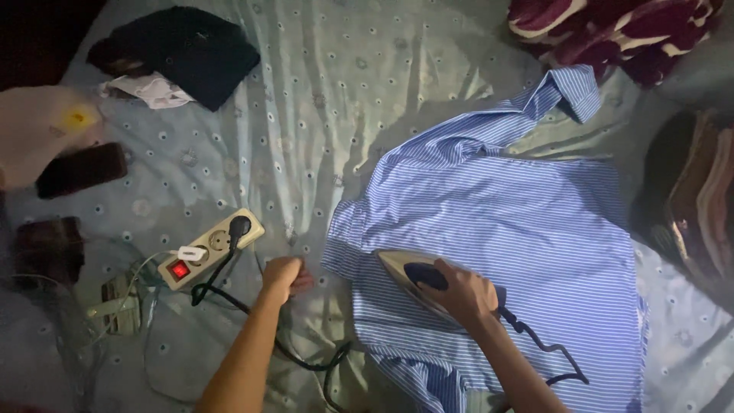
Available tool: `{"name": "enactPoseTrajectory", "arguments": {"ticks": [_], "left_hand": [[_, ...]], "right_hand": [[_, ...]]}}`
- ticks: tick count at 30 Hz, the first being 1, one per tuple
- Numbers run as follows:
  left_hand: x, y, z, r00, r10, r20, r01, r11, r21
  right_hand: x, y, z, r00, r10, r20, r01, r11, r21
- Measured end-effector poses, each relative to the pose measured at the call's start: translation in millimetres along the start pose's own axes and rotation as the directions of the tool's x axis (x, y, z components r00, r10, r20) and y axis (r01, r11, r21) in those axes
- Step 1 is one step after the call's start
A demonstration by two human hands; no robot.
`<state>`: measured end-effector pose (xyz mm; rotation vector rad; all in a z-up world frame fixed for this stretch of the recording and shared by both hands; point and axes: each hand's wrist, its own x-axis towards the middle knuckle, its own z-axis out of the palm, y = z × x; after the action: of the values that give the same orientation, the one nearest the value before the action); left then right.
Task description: The recorder is ironing and folding a blue striped shirt on a bed.
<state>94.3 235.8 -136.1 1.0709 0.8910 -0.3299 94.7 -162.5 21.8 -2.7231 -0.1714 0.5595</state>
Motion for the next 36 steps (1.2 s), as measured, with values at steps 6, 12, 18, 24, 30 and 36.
{"name": "enactPoseTrajectory", "arguments": {"ticks": [6,12,18,24,30,36], "left_hand": [[-43,13,64,0.973,0.003,-0.231,0.155,0.736,0.659],[-3,-22,40,0.99,0.13,-0.057,-0.092,0.895,0.436],[38,-46,20,0.99,-0.14,-0.033,0.14,0.99,-0.016],[2,33,117,0.399,0.886,0.236,-0.533,0.015,0.846],[23,70,145,0.635,0.686,0.355,-0.442,-0.054,0.895],[5,90,141,0.767,0.614,0.188,-0.242,0.005,0.97]], "right_hand": [[-1,-6,-7,1.0,-0.017,0.012,0.018,0.999,-0.037],[-2,12,12,0.991,-0.114,0.073,0.12,0.988,-0.094],[0,12,8,0.976,-0.21,-0.056,0.211,0.978,0.005],[5,29,31,0.964,-0.257,-0.065,0.259,0.966,0.017],[9,21,16,0.972,-0.229,-0.052,0.227,0.973,-0.042],[40,20,-17,0.994,-0.059,-0.097,0.06,0.998,0.003]]}}
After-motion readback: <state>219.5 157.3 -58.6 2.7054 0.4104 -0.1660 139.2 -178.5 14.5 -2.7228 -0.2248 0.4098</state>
